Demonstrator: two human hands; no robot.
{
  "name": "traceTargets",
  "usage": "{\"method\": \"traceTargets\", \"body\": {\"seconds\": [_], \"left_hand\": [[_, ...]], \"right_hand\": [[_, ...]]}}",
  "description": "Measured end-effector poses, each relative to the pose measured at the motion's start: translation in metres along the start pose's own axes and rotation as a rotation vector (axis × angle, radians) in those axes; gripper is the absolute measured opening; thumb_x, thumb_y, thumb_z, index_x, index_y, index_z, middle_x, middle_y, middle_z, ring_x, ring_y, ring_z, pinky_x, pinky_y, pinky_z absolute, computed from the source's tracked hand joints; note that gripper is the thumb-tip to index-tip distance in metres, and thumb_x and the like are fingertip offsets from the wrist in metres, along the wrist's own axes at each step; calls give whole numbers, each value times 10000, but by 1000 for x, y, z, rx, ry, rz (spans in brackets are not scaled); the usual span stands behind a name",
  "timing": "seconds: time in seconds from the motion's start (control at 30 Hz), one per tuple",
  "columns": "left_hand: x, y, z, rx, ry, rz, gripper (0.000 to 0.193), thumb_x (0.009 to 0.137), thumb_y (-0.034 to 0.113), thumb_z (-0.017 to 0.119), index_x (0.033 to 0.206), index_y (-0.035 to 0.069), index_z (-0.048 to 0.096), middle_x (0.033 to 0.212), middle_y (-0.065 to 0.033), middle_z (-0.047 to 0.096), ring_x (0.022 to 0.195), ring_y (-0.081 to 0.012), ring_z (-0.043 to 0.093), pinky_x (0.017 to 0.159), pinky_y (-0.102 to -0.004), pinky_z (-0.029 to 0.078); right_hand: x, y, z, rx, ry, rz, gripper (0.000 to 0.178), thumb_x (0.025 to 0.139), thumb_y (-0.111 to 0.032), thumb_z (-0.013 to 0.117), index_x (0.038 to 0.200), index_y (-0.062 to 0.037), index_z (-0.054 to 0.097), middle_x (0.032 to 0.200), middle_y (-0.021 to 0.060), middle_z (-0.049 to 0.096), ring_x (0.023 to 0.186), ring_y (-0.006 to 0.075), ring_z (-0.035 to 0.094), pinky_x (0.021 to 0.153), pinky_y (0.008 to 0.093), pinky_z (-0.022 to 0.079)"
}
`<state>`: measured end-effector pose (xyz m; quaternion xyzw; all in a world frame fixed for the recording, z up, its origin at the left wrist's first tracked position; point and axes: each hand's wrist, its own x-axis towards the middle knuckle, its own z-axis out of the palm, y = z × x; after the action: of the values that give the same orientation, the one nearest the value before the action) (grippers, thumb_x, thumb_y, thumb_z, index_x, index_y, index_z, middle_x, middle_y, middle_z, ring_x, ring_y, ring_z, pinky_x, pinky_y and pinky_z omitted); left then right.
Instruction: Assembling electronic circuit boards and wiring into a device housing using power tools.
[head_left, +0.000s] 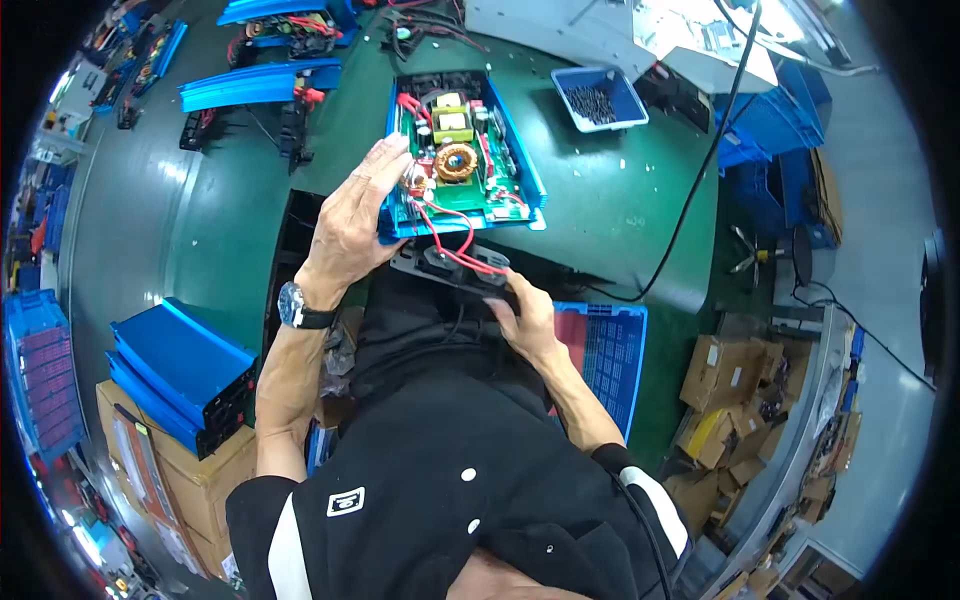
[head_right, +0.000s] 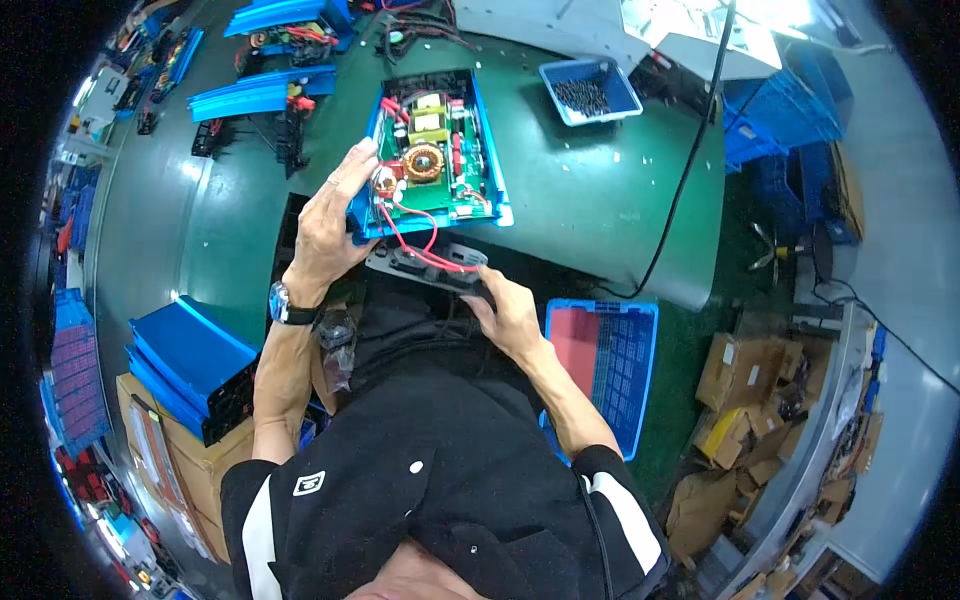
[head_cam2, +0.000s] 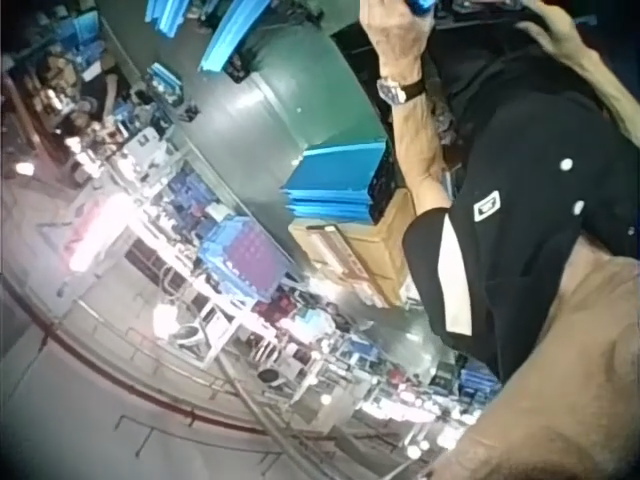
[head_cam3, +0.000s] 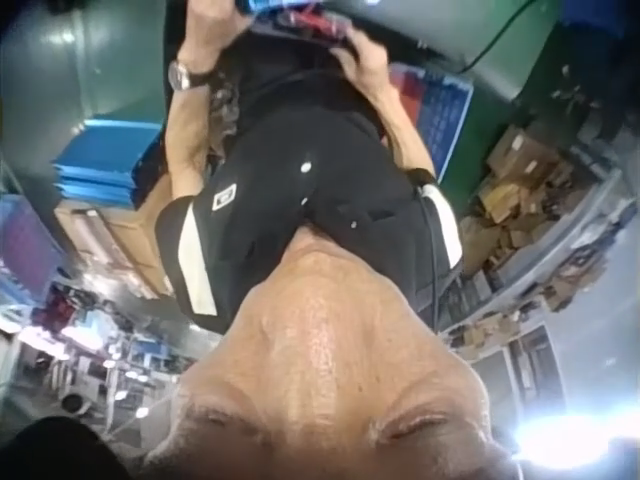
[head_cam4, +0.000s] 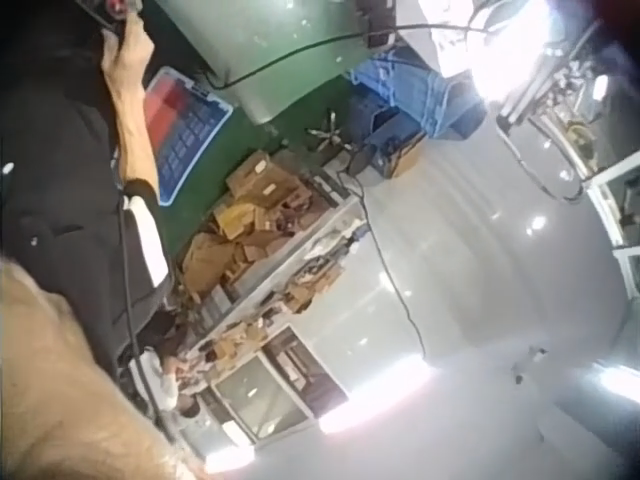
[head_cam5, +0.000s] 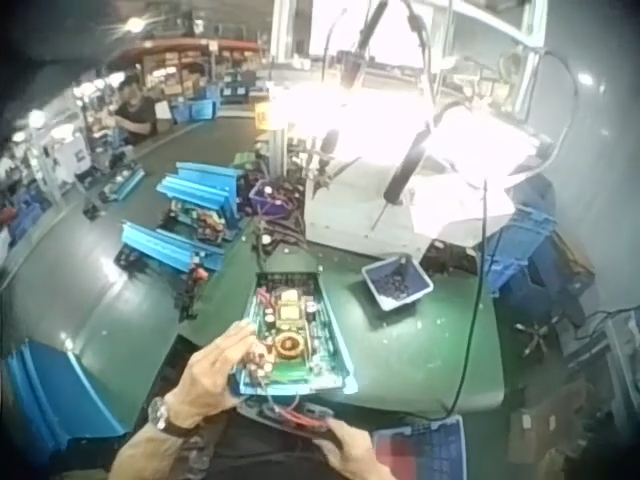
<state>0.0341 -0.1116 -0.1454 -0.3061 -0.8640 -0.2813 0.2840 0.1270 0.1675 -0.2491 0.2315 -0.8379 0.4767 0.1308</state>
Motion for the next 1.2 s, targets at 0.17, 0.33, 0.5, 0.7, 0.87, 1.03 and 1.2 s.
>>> {"method": "traceTargets", "body": {"seconds": [0.17,0.33,0.5,0.7,0.87,1.03,1.2], "left_hand": [[29,22,-43,-18,-63,-57,822,688,99,906,1412,-7,532,1432,-220,604,1299,-393,614,1086,-440,524],[55,16,-51,-184,89,-126,808,753,131,886,1465,4,524,1367,-209,663,1213,-378,676,1013,-414,562],[76,-12,-24,-496,403,-151,927,731,215,955,1508,13,491,1360,-180,682,1205,-276,699,1000,-373,565],[93,-17,-9,-520,526,-155,906,720,101,961,1464,32,450,1397,-194,605,1222,-271,670,1027,-401,571],[102,-29,-4,-515,640,16,802,732,178,961,1315,73,421,1518,-218,423,1383,-334,532,1052,-401,578],[107,-34,-2,-556,619,0,816,729,180,962,1324,88,411,1512,-219,430,1401,-369,514,1181,-477,464],[112,-35,1,-643,665,26,945,734,171,956,1457,52,360,1512,-229,466,1411,-345,511,1192,-463,447]], "right_hand": [[36,-32,-46,-33,100,-336,281,690,115,630,951,37,698,774,145,684,671,314,708,658,372,581],[97,-75,-94,-8,52,-314,166,764,87,648,901,9,702,705,97,697,574,253,679,572,308,530],[173,-97,-106,509,49,130,175,1047,-146,607,943,-9,638,627,8,600,504,81,585,498,236,481],[247,-111,-116,622,13,253,305,1082,-259,614,837,-80,577,597,-48,480,488,38,465,466,227,430],[278,-103,-117,458,-79,283,374,1073,-324,628,789,-85,575,583,-45,471,473,44,461,446,227,406],[290,-90,-120,456,-150,295,392,1070,-351,630,789,-80,587,585,-44,470,455,43,446,429,228,391],[294,-93,-121,431,-153,272,375,1067,-354,635,803,-90,600,572,-56,464,446,35,440,430,217,360]]}}
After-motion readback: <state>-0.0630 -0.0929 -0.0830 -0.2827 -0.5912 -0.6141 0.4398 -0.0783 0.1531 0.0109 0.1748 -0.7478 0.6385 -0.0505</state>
